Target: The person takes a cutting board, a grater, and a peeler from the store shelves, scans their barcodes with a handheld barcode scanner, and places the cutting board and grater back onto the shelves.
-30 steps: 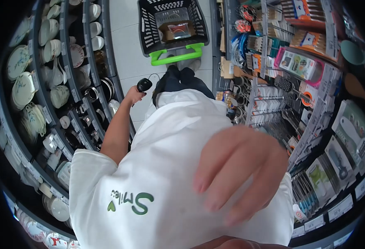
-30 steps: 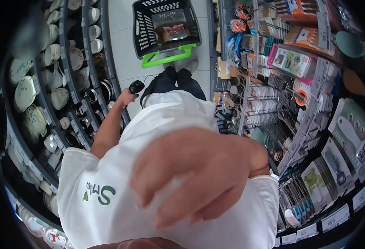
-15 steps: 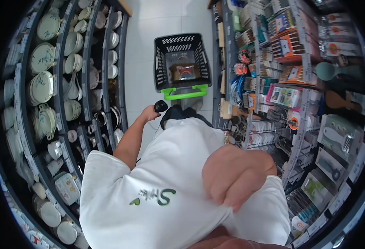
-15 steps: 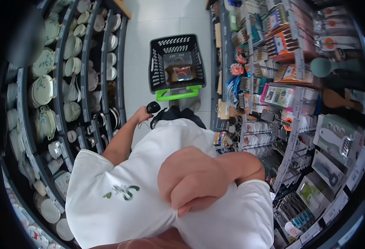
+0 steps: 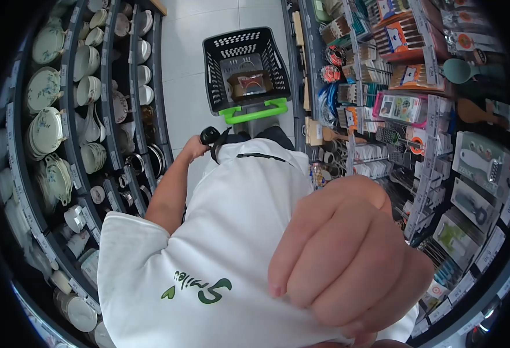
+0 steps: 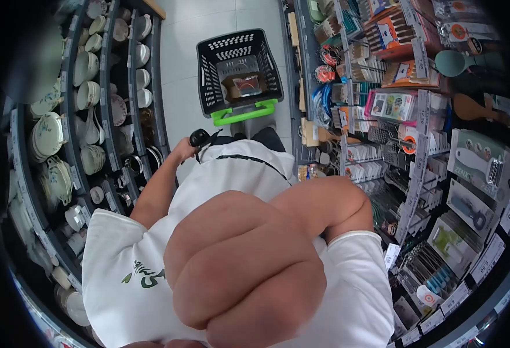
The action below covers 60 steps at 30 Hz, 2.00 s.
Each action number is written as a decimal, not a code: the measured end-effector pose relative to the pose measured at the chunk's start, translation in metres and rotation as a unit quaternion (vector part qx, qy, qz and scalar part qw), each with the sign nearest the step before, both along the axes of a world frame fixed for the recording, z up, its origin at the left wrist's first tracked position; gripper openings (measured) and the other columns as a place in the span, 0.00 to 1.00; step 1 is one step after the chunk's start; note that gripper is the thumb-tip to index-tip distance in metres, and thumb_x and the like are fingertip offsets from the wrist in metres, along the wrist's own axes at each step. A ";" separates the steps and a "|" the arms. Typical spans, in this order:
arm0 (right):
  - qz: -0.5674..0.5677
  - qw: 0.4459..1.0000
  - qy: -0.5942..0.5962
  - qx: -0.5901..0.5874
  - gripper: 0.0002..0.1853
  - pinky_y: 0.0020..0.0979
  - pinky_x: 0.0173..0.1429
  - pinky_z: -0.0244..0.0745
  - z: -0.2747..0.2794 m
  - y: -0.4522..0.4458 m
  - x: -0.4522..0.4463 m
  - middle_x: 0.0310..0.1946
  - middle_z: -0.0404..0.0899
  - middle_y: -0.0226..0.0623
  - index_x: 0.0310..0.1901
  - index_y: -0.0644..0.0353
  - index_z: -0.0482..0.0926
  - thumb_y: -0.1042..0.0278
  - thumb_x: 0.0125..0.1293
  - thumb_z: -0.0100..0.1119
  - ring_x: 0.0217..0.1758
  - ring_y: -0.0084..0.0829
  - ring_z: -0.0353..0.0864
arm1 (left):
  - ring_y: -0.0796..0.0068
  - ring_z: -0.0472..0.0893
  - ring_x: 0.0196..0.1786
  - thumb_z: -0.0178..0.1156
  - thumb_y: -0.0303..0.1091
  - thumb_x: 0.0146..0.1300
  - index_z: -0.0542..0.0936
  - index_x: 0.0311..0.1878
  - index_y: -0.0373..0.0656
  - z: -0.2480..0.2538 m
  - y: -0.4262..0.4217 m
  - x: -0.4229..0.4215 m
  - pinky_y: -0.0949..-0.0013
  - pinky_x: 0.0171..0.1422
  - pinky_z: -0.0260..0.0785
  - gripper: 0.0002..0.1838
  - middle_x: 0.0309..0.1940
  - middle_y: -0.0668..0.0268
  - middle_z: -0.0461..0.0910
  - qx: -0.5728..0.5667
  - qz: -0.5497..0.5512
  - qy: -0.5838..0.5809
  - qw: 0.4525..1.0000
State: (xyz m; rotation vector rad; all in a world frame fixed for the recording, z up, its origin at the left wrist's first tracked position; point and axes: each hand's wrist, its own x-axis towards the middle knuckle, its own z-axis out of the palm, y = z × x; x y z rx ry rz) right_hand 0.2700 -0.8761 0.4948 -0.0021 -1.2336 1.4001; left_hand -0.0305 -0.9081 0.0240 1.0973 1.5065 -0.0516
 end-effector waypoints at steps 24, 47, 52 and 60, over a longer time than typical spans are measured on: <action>0.300 0.893 -0.179 0.285 0.18 0.42 0.45 0.67 0.032 -0.005 -0.100 0.40 0.72 0.46 0.36 0.63 0.74 0.53 0.61 0.53 0.45 0.47 0.71 | 0.68 0.79 0.19 0.67 0.39 0.45 0.83 0.24 0.38 -0.030 0.038 -0.026 0.64 0.27 0.71 0.12 0.18 0.59 0.80 0.042 -0.157 0.030 0.986; 0.392 0.902 -0.134 0.122 0.36 0.58 0.73 0.32 -0.077 -0.025 0.010 0.69 0.56 0.54 0.64 0.59 0.68 0.37 0.65 0.46 0.75 0.55 0.44 | 0.68 0.80 0.25 0.62 0.35 0.52 0.83 0.33 0.33 0.028 -0.016 -0.078 0.63 0.29 0.74 0.13 0.25 0.55 0.81 0.023 -0.036 0.061 0.997; 0.310 0.894 -0.322 -0.034 0.40 0.49 0.75 0.36 -0.156 -0.029 0.030 0.69 0.59 0.48 0.62 0.60 0.70 0.33 0.61 0.50 0.75 0.47 0.49 | 0.67 0.80 0.23 0.59 0.33 0.51 0.83 0.32 0.35 -0.061 -0.010 -0.106 0.61 0.27 0.74 0.10 0.24 0.56 0.81 0.034 -0.083 0.030 0.996; -0.157 0.740 -0.590 -0.283 0.08 0.29 0.48 0.73 -0.325 -0.078 0.075 0.38 0.82 0.39 0.40 0.65 0.81 0.70 0.63 0.57 0.42 0.30 0.80 | 0.63 0.80 0.22 0.60 0.37 0.45 0.83 0.27 0.39 -0.063 0.022 -0.068 0.59 0.27 0.72 0.11 0.21 0.55 0.81 0.039 -0.177 0.074 0.981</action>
